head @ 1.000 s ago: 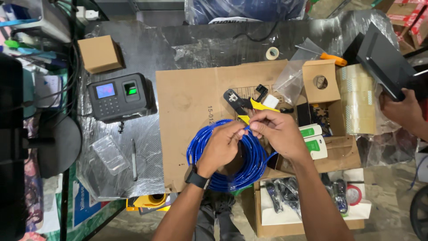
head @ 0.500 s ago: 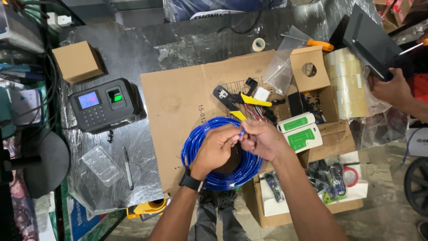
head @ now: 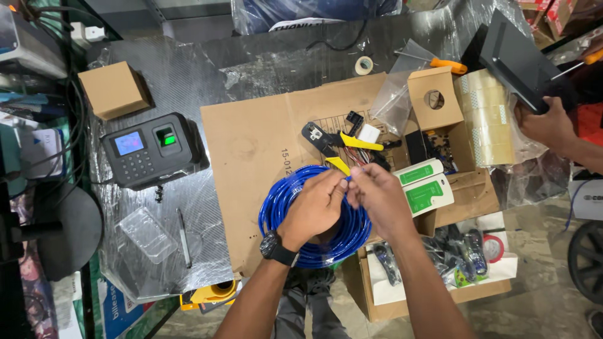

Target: The person terminates a coiled blue network cable at a workbench. They strip the cable end, arrange the small wires, insert them into an RJ45 connector, and use yellow-handled crimping pliers to crimp the connector onto the cable, then handle a green-and-white boxed device on the bench.

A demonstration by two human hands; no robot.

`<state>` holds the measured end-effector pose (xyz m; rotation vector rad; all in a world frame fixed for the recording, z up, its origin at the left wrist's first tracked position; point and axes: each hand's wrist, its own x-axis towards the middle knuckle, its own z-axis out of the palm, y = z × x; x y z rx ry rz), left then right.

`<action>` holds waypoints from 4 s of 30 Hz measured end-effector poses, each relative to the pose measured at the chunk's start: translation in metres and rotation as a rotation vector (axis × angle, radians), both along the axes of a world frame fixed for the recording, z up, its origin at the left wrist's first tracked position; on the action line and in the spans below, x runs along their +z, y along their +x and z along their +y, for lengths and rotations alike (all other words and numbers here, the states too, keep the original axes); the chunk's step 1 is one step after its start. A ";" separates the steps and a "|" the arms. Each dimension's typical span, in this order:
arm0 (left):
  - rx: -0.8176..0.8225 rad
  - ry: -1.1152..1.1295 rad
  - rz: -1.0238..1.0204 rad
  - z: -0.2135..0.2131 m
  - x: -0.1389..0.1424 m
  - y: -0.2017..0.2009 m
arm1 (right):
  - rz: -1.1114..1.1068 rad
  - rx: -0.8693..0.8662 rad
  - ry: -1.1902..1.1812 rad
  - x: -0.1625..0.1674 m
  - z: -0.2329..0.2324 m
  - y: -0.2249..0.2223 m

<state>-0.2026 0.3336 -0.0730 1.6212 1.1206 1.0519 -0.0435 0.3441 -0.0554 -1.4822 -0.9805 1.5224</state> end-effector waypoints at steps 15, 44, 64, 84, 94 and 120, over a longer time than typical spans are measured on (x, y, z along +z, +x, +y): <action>0.077 -0.403 -0.594 0.002 -0.056 -0.002 | 0.427 -0.062 -0.115 -0.064 0.012 -0.035; 0.050 -0.042 -0.237 -0.011 0.006 -0.023 | -0.140 0.189 0.409 -0.005 0.001 0.006; 0.119 -0.049 -0.352 -0.029 -0.012 -0.022 | -0.112 0.295 0.258 -0.032 -0.006 0.014; 0.117 0.016 -0.279 -0.028 -0.011 -0.017 | -0.339 0.393 0.600 0.019 0.004 0.007; 0.130 -0.088 -0.302 -0.026 -0.015 -0.019 | -0.319 0.446 0.704 0.005 0.006 0.003; 0.107 -0.160 -0.475 -0.026 -0.039 -0.015 | -0.969 0.269 0.541 -0.046 0.038 0.012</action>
